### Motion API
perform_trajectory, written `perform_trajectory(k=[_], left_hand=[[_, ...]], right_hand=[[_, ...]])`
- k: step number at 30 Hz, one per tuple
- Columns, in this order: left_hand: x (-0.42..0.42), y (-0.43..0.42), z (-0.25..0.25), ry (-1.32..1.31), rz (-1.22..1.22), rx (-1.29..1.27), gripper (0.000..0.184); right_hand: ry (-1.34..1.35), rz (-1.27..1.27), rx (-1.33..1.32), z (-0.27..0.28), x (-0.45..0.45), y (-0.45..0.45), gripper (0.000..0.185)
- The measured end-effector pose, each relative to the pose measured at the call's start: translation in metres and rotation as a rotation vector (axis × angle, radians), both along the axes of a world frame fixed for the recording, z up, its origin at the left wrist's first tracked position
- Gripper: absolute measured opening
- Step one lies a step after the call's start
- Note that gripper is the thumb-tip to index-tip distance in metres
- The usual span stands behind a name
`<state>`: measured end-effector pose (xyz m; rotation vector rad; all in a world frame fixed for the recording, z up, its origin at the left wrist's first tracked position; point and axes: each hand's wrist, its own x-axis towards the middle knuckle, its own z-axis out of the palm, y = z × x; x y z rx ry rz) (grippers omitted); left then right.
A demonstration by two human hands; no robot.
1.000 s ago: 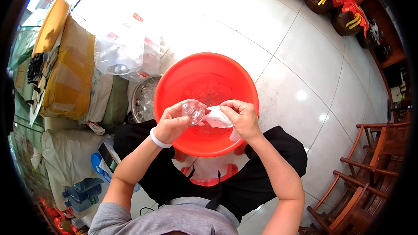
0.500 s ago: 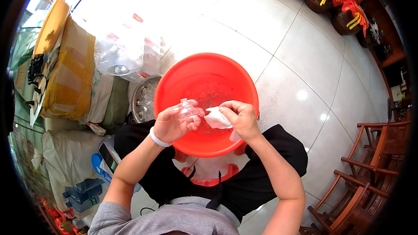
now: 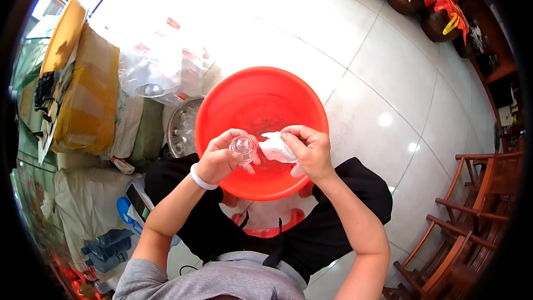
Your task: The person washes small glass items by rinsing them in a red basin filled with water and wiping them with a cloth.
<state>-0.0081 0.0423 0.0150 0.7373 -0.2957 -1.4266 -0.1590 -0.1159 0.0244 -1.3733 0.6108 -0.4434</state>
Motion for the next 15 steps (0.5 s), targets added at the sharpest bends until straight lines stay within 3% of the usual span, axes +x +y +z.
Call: perform_trajectory(k=[4,6,15], left_hand=[[-0.009,0.0,-0.001,-0.324,0.039,0.104,0.036],[-0.012,-0.001,-0.005,-0.355,0.051,0.092,0.036],[-0.021,-0.005,-0.006,-0.532,0.075,0.075,0.04]], right_hand=[[0.04,0.094,-0.099,0.008,-0.006,0.0,0.01],[-0.109,0.155,-0.494,0.001,-0.005,0.001,0.008],[-0.131,0.223,-0.779,-0.001,-0.004,-0.002,0.004]])
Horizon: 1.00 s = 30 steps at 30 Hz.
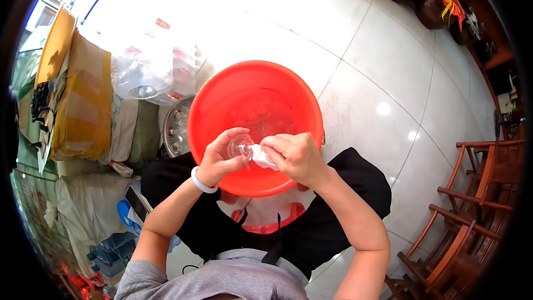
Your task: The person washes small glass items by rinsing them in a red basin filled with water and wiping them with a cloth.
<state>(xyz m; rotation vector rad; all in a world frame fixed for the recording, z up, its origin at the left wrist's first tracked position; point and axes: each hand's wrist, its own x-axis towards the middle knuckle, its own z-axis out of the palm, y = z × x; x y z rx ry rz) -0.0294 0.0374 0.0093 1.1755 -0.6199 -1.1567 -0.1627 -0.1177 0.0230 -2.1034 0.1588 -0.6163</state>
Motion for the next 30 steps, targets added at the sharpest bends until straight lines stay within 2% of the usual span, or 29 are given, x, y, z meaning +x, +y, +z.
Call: perform_trajectory(k=[2,4,5,7,8,10,11,13,14,16,17,20,22,26,28,29,30], left_hand=[[-0.004,0.0,-0.003,-0.08,0.052,-0.03,0.042],[-0.005,0.002,-0.01,-0.395,0.066,-0.015,0.045],[-0.006,0.002,-0.012,-0.394,0.065,-0.014,0.045],[-0.007,0.003,-0.015,-0.632,0.101,0.022,0.046],[-0.007,0.004,-0.014,-0.63,0.101,0.024,0.046],[-0.006,0.003,-0.012,-0.887,0.126,-0.013,0.046],[-0.005,0.002,-0.01,-0.887,0.126,-0.013,0.046],[-0.004,0.001,-0.006,-1.092,0.159,-0.101,0.049],[-0.004,0.001,-0.003,-1.093,0.159,-0.102,0.049],[-0.004,0.002,0.003,-1.106,0.158,-0.102,0.053],[-0.003,0.001,0.008,-1.106,0.165,-0.103,0.053],[-0.001,-0.001,0.017,-1.086,0.183,-0.139,0.056],[0.0,0.0,0.019,-1.04,0.163,-0.165,0.06],[0.002,0.006,0.016,-0.95,0.118,-0.065,0.058],[0.002,0.007,0.013,-0.491,0.073,-0.002,0.044],[0.004,0.007,0.013,-0.49,0.075,0.0,0.044],[0.006,0.007,0.014,-0.204,0.041,0.116,0.036]], right_hand=[[0.009,0.007,-0.035,-0.002,0.001,0.002,0.004],[-0.022,0.022,-0.024,-0.003,0.003,0.004,0.006],[-0.021,0.021,-0.023,-0.004,0.003,0.005,0.006],[0.009,0.02,-0.04,-0.007,0.004,0.006,0.005],[0.011,0.021,-0.038,-0.009,0.004,0.008,0.005],[0.068,0.016,-0.006,-0.012,0.004,0.01,0.004],[0.067,0.016,-0.006,-0.014,0.003,0.011,0.004],[0.149,0.018,0.303,-0.017,0.003,0.013,0.006],[0.148,0.018,0.302,-0.019,0.004,0.013,0.006],[0.259,-0.004,0.932,-0.023,0.004,0.014,0.01],[0.262,0.001,0.926,-0.022,0.004,0.013,0.01],[0.262,-0.021,1.238,-0.019,0.005,0.011,0.014],[0.289,-0.017,1.255,-0.017,0.005,0.01,0.015],[0.243,-0.018,1.047,-0.008,0.004,0.011,0.012],[0.3,0.036,0.756,0.003,0.001,0.01,0.011],[0.261,0.067,0.695,0.003,0.002,0.011,0.01],[0.262,0.07,0.699,0.003,0.003,0.011,0.01]])
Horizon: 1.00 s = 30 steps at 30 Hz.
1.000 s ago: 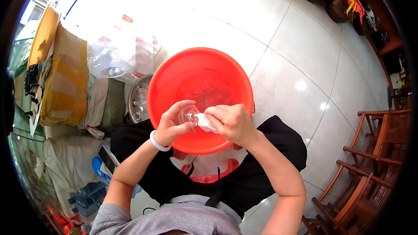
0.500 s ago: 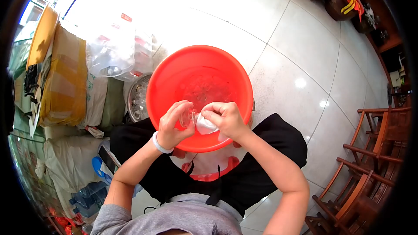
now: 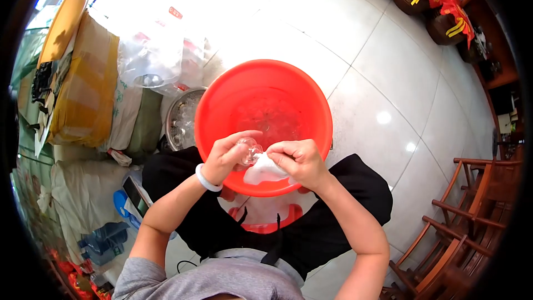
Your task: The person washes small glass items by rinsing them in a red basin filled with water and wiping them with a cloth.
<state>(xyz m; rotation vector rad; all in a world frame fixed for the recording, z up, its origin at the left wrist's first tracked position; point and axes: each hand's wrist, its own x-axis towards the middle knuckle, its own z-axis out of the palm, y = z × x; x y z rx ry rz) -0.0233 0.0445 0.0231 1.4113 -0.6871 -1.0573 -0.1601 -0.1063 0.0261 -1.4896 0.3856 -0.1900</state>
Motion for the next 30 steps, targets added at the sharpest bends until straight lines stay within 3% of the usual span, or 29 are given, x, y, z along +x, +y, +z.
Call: perform_trajectory(k=[1,2,5,7,9,10,12,14,19,21,24,29,30], left_hand=[[0.002,-0.001,0.0,0.289,-0.007,0.109,0.033],[0.004,-0.002,0.001,0.288,-0.007,0.111,0.033],[0.012,-0.006,-0.002,0.6,-0.097,0.325,0.047],[0.01,-0.005,-0.001,0.555,-0.08,0.267,0.043],[0.005,-0.006,-0.001,0.51,-0.064,0.21,0.039],[0.0,-0.007,-0.001,0.428,0.007,0.082,0.036],[-0.003,-0.008,-0.002,0.344,0.079,-0.046,0.038],[-0.002,-0.006,-0.005,0.15,-0.022,-0.178,0.052],[0.004,-0.001,-0.004,0.357,-0.074,-0.086,0.039],[0.003,-0.003,-0.002,0.402,-0.008,0.078,0.029],[0.013,-0.003,-0.005,0.464,-0.124,0.261,0.035],[0.015,-0.005,-0.015,0.667,-0.21,0.264,0.036],[0.008,-0.009,-0.015,0.562,-0.063,0.184,0.035]], right_hand=[[-0.039,0.028,-0.089,0.002,0.001,0.0,0.009],[-0.078,0.054,-0.178,0.003,0.002,0.0,0.008],[-0.04,0.062,-0.097,0.002,0.001,0.0,0.01],[-0.006,0.065,-0.047,-0.003,0.0,0.0,0.011],[0.072,-0.027,0.188,-0.01,0.0,0.0,0.011],[0.071,-0.033,0.186,-0.013,-0.001,0.0,0.011],[0.039,-0.14,0.336,-0.015,0.0,-0.003,0.012],[0.028,-0.157,0.341,-0.011,-0.002,-0.005,0.012],[-0.01,-0.022,-0.077,-0.001,-0.006,-0.007,0.01],[-0.096,0.025,-0.291,-0.001,-0.006,-0.007,0.008],[-0.135,0.094,-0.39,-0.001,-0.005,-0.006,0.008],[-0.127,0.09,-0.348,-0.006,-0.004,-0.004,0.008],[-0.063,0.059,-0.179,-0.008,-0.004,-0.003,0.009]])
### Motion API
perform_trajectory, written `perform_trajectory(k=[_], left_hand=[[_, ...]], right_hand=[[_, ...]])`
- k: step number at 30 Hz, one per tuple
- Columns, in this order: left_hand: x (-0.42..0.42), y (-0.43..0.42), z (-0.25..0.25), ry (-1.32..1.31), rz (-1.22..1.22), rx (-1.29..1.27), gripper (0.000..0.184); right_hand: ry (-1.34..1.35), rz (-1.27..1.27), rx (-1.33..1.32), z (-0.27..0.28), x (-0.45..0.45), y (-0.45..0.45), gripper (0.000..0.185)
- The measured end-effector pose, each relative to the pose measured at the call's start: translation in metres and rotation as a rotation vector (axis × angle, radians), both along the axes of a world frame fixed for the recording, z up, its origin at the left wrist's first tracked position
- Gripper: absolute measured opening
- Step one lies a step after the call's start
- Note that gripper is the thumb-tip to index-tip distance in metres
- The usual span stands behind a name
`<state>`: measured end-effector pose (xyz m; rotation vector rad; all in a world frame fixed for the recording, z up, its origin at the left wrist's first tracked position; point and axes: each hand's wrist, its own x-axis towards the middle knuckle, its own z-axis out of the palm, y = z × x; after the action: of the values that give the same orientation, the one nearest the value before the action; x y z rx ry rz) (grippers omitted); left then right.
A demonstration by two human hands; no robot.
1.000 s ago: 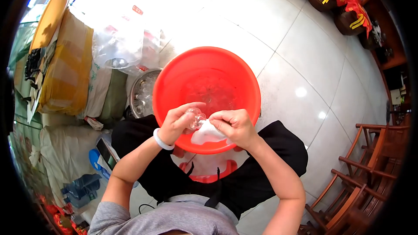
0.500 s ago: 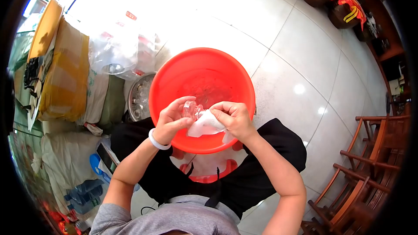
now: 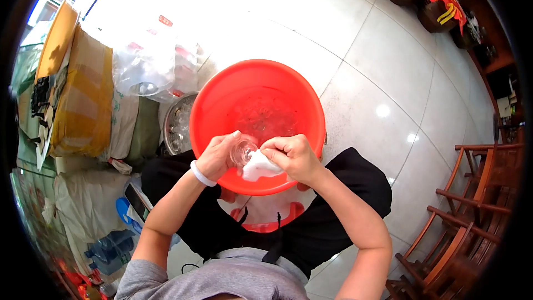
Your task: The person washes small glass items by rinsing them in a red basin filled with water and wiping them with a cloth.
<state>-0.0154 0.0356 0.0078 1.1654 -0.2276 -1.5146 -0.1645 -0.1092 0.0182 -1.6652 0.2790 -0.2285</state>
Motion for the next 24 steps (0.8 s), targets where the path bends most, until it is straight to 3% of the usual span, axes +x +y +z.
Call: perform_trajectory(k=[1,4,8,10,12,14,17,24], left_hand=[[-0.005,-0.002,0.0,-0.117,0.152,-0.042,0.035],[-0.001,0.003,0.008,-0.129,0.135,-0.23,0.037],[-0.005,0.004,0.016,-0.383,0.031,-0.363,0.038],[0.001,0.006,0.017,-0.339,0.026,-0.326,0.034],[0.006,0.008,0.017,-0.083,-0.03,-0.142,0.035],[0.004,0.006,0.014,-0.112,-0.011,-0.128,0.037],[0.007,0.003,0.011,0.105,-0.106,0.064,0.047],[0.012,0.006,-0.015,0.41,-0.223,-0.04,0.049]], right_hand=[[0.066,-0.032,0.168,-0.001,-0.001,0.001,0.01],[0.124,-0.12,0.399,0.001,0.002,-0.002,0.013],[0.111,-0.136,0.442,0.001,0.001,-0.006,0.013],[0.101,-0.1,0.399,0.002,0.0,-0.004,0.013],[0.093,-0.063,0.359,0.003,-0.001,-0.003,0.013],[0.064,0.011,0.274,0.003,-0.002,-0.004,0.013],[0.036,0.045,0.155,0.005,0.0,-0.004,0.012],[-0.125,0.093,-0.153,0.005,0.002,-0.006,0.007]])
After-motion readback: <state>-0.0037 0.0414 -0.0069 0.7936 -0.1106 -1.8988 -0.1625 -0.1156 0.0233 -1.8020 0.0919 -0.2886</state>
